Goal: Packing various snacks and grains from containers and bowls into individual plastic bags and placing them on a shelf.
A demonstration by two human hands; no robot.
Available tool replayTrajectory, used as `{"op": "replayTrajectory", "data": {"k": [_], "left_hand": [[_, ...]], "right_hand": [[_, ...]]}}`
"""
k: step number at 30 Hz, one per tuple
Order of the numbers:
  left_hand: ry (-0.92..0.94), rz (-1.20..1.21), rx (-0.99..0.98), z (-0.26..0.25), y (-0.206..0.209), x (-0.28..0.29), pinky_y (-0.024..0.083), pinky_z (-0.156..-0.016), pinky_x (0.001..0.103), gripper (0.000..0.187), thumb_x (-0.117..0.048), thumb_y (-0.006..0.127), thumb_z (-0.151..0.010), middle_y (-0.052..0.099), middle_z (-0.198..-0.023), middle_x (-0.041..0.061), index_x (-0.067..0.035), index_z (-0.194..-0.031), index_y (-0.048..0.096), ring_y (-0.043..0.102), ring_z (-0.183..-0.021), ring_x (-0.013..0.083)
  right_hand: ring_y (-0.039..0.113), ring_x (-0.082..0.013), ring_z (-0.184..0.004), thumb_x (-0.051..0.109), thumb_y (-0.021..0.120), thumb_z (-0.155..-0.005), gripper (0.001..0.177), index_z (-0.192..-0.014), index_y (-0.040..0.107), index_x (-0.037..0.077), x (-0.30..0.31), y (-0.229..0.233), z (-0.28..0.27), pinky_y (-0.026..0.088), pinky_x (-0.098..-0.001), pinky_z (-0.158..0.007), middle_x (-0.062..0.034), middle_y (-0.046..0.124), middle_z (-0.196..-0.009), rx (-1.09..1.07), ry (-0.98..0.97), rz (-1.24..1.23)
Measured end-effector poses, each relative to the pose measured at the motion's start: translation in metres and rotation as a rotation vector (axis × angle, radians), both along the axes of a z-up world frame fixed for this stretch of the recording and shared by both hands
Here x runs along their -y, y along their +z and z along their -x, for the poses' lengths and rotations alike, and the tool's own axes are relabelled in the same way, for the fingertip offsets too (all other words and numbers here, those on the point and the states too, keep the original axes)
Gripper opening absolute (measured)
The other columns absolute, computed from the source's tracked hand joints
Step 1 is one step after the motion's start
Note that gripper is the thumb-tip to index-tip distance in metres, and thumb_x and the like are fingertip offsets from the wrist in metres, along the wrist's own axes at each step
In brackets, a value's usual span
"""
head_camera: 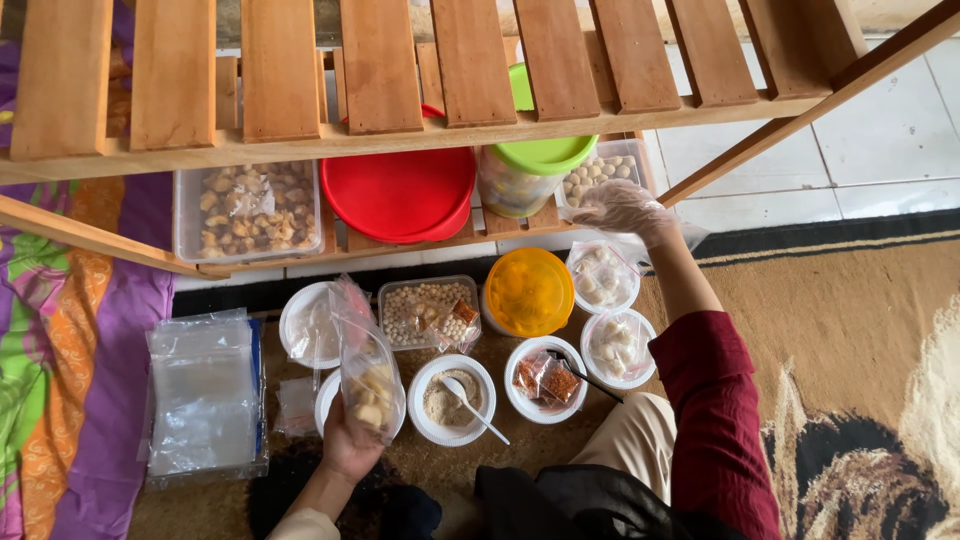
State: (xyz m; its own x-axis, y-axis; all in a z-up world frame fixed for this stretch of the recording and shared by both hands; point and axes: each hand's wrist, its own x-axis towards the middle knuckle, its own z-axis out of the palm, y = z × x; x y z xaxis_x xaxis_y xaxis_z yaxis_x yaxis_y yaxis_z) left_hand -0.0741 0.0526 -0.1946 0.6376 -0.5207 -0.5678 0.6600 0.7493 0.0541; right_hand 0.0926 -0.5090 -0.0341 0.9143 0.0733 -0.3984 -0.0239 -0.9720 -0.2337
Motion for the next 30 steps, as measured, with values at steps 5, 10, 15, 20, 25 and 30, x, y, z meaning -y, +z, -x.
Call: {"op": "replayTrajectory", "data": {"k": [5,10,15,20,25,30], "left_hand": [[-0.017,-0.018,0.098,0.004,0.02,0.009,0.058,-0.062,0.032,0.047,-0.05,0.064,-0.095,0.071,-0.099,0.006,-0.01,-0.119,0.067,0.067,-0.08,0.0176],[-0.132,0.059,0.167,-0.008,0.069,0.035,0.053,-0.055,0.03,0.047,-0.053,0.055,-0.1,0.069,-0.092,0.006,-0.009,-0.113,0.066,0.063,-0.072,0.0163],[-0.361,0.372,0.497,-0.002,0.135,0.08,0.043,-0.115,0.037,0.068,-0.024,0.077,-0.09,0.069,-0.115,0.023,0.001,-0.144,0.045,0.07,-0.107,0.0249],[-0.494,0.577,0.017,0.023,0.13,0.08,0.062,-0.066,0.034,0.056,-0.03,0.068,-0.089,0.023,-0.162,0.026,-0.011,-0.138,0.05,0.06,-0.108,0.026],[-0.394,0.363,0.228,0.043,0.126,0.078,0.064,-0.066,0.039,0.036,-0.018,0.068,-0.086,0.048,-0.144,0.025,-0.008,-0.119,0.061,0.066,-0.108,0.0354],[-0.425,0.431,0.219,0.066,0.032,0.07,0.063,-0.063,0.054,0.048,-0.047,0.058,-0.095,0.056,-0.145,0.02,-0.009,-0.123,0.069,0.06,-0.124,0.0461]], "right_hand": [[0.063,-0.031,-0.108,0.061,0.043,-0.099,0.061,-0.119,0.07,0.01,0.017,-0.01,0.001,0.046,-0.044,-0.097,-0.0133,0.071,-0.116,0.015,-0.102,-0.005],[0.073,-0.0219,-0.097,0.036,0.047,-0.11,0.041,-0.127,0.067,0.005,-0.044,0.02,0.046,0.064,-0.0301,-0.074,-0.013,0.073,-0.12,0.272,-0.315,-0.218],[0.013,-0.0319,-0.161,0.055,0.043,-0.11,0.068,-0.164,0.013,0.025,-0.211,0.067,0.133,0.02,-0.0468,-0.134,-0.0128,0.005,-0.173,1.037,-0.553,-0.646],[0.027,-0.0403,-0.153,0.046,0.063,-0.098,0.083,-0.162,0.024,0.011,-0.287,0.049,0.152,0.025,-0.0594,-0.12,-0.0213,0.025,-0.166,0.971,-0.63,-0.516],[0.022,-0.0424,-0.154,0.043,0.074,-0.094,0.088,-0.164,0.025,0.023,-0.309,0.022,0.168,0.015,-0.0715,-0.117,-0.0172,0.025,-0.167,1.103,-0.49,-0.361],[0.021,-0.0496,-0.152,0.047,0.084,-0.081,0.103,-0.164,0.028,0.022,-0.306,-0.015,0.174,0.002,-0.0713,-0.117,-0.0227,0.024,-0.166,1.082,-0.596,-0.039]]}}
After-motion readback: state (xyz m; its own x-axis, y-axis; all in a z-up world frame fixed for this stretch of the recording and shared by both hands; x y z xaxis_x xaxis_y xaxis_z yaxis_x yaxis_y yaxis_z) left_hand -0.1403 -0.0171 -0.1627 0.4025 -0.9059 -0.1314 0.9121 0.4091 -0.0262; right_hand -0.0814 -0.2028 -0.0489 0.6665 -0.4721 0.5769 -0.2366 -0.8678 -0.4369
